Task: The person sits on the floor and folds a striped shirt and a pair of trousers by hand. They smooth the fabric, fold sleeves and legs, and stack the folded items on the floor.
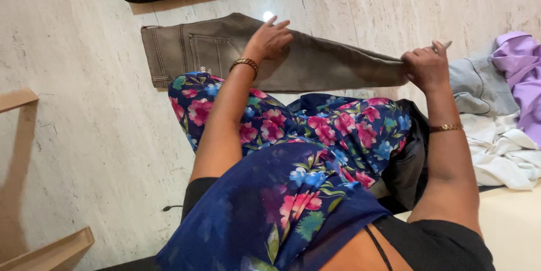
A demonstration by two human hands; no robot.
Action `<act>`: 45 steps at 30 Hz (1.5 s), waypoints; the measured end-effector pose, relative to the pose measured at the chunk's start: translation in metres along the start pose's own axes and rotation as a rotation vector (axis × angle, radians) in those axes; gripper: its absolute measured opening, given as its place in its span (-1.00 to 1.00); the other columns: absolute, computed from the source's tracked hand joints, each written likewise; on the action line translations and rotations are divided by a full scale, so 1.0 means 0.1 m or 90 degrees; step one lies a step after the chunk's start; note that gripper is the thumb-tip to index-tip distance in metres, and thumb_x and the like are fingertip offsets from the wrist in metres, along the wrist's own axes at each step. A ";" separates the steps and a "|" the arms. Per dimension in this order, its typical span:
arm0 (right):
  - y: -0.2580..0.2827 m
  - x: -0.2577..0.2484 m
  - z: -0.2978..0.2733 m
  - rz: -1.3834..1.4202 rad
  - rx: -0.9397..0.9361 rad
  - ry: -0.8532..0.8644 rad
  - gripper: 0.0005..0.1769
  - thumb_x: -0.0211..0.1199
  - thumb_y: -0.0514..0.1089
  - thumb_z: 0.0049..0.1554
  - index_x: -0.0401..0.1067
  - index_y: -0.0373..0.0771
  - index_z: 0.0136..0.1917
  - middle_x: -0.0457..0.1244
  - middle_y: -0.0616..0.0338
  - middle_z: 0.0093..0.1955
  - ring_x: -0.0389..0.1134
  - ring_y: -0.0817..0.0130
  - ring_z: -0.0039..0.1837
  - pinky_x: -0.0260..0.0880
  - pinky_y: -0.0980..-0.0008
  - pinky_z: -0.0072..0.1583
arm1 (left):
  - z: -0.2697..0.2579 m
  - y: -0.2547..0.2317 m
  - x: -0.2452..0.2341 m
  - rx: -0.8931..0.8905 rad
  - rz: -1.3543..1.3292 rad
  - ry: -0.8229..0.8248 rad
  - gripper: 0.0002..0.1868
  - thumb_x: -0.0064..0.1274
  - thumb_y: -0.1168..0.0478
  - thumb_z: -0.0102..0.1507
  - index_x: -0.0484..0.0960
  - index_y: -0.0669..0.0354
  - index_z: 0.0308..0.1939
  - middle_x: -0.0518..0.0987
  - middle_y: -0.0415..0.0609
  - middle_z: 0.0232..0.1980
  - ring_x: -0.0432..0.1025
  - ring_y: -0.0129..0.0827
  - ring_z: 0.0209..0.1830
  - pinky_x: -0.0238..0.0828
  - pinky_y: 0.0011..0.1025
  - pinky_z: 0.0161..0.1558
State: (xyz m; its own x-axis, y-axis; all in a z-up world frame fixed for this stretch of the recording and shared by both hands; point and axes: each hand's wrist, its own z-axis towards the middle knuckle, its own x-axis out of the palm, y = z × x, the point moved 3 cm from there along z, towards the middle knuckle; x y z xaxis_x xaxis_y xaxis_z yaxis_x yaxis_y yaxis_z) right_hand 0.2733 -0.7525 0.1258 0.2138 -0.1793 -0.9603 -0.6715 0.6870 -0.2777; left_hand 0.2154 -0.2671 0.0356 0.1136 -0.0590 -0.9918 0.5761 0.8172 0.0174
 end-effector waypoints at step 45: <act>-0.06 -2.30 -1.44 0.400 0.289 -0.176 -0.37 0.00 -0.67 0.00 0.51 -0.25 0.23 0.28 0.02 0.14 0.32 0.16 0.20 0.40 0.33 0.33 | -1.76 0.87 -0.80 -0.288 -0.236 -0.009 -0.57 0.27 0.27 0.02 0.60 0.13 -0.02 0.58 0.03 -0.06 0.45 -0.05 0.08 0.02 -0.03 0.47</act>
State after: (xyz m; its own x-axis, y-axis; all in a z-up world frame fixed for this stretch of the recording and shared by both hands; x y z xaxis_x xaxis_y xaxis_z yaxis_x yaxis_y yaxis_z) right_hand 0.1256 -0.8168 0.3449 0.1009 0.4734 -0.8750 -0.3841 0.8299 0.4047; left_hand 0.1144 -0.0903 0.0940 -0.0172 -0.3930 -0.9194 0.1772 0.9037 -0.3897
